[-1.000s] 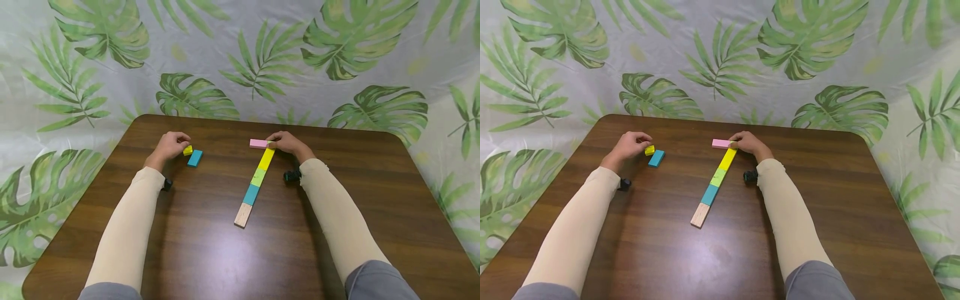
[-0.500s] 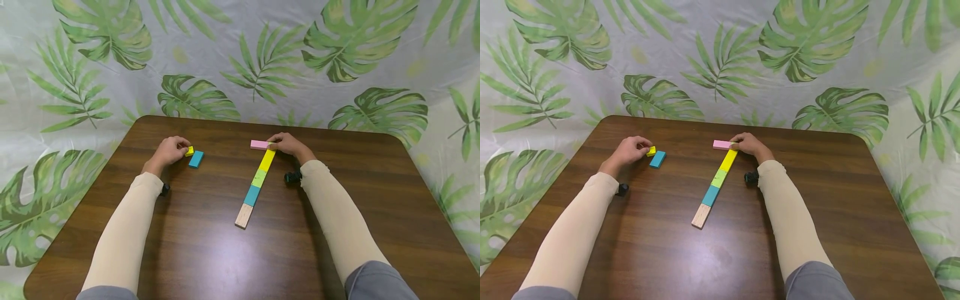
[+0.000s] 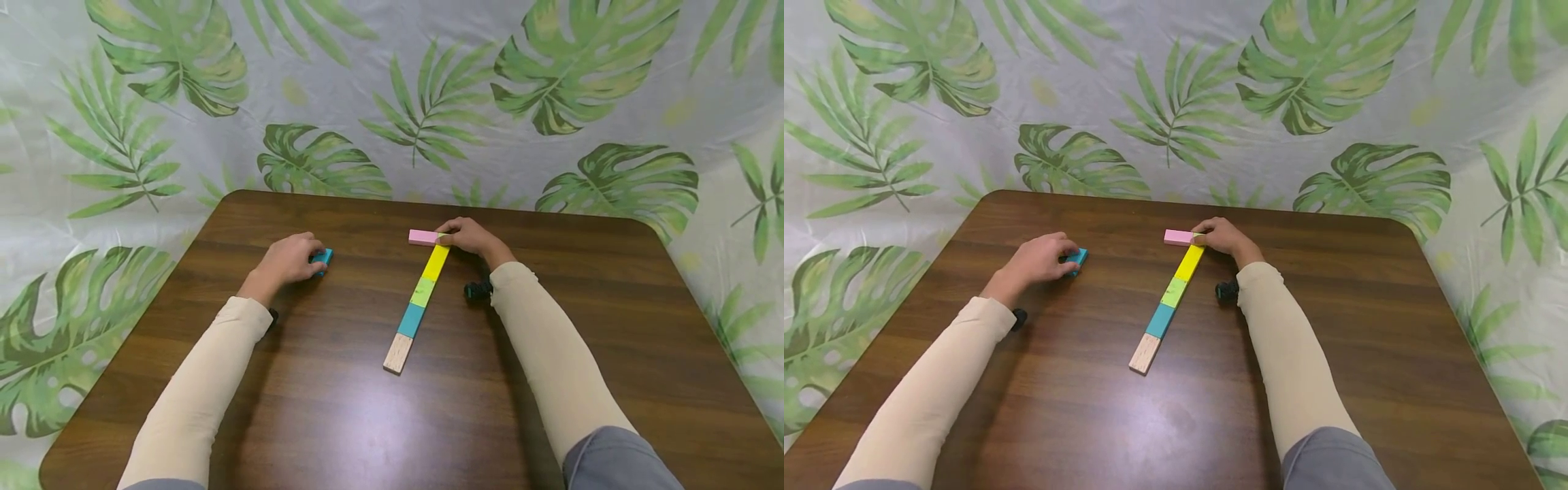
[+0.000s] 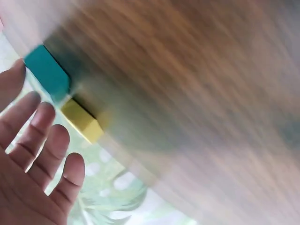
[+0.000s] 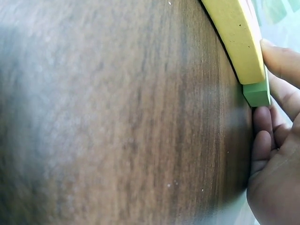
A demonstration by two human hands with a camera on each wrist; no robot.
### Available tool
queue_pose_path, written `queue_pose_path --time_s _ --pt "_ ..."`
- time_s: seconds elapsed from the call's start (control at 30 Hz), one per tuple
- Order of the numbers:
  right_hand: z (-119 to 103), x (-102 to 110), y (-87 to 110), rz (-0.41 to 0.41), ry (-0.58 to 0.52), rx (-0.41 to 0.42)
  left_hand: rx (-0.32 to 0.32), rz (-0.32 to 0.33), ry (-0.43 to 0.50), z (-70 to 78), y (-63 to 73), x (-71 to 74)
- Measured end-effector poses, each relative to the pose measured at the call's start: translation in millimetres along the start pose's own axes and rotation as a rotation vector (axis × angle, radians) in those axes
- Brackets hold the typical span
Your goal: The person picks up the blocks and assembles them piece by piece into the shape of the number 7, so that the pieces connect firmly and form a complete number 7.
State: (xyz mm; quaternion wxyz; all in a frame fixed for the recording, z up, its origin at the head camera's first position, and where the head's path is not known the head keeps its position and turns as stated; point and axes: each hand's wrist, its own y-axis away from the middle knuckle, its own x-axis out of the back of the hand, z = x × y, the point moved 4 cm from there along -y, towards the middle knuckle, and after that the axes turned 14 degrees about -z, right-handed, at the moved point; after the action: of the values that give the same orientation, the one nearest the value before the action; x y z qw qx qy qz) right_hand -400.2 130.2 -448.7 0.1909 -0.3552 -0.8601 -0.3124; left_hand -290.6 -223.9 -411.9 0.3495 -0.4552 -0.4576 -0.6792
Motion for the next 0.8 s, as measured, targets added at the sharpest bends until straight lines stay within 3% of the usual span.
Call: queue_pose_path --time_s 0.13,0.37,0.6,0.8 --pt "0 0 -0.6 0.001 -0.011 -0.004 -0.011 -0.020 -0.028 8.9 1.9 -0.8" --pt "-2 0 0.7 -0.003 0.008 -0.004 -0.048 -0.042 0.023 17.0 1.9 -6.3" --pt "-2 -1 3.8 -0.007 0.024 -0.017 -0.175 -0.016 0.146 28.6 -4.2 -8.3" --pt "-3 -2 4.5 -0.013 0.013 -0.018 -0.213 0.012 0.250 29.1 -12.3 -8.8"
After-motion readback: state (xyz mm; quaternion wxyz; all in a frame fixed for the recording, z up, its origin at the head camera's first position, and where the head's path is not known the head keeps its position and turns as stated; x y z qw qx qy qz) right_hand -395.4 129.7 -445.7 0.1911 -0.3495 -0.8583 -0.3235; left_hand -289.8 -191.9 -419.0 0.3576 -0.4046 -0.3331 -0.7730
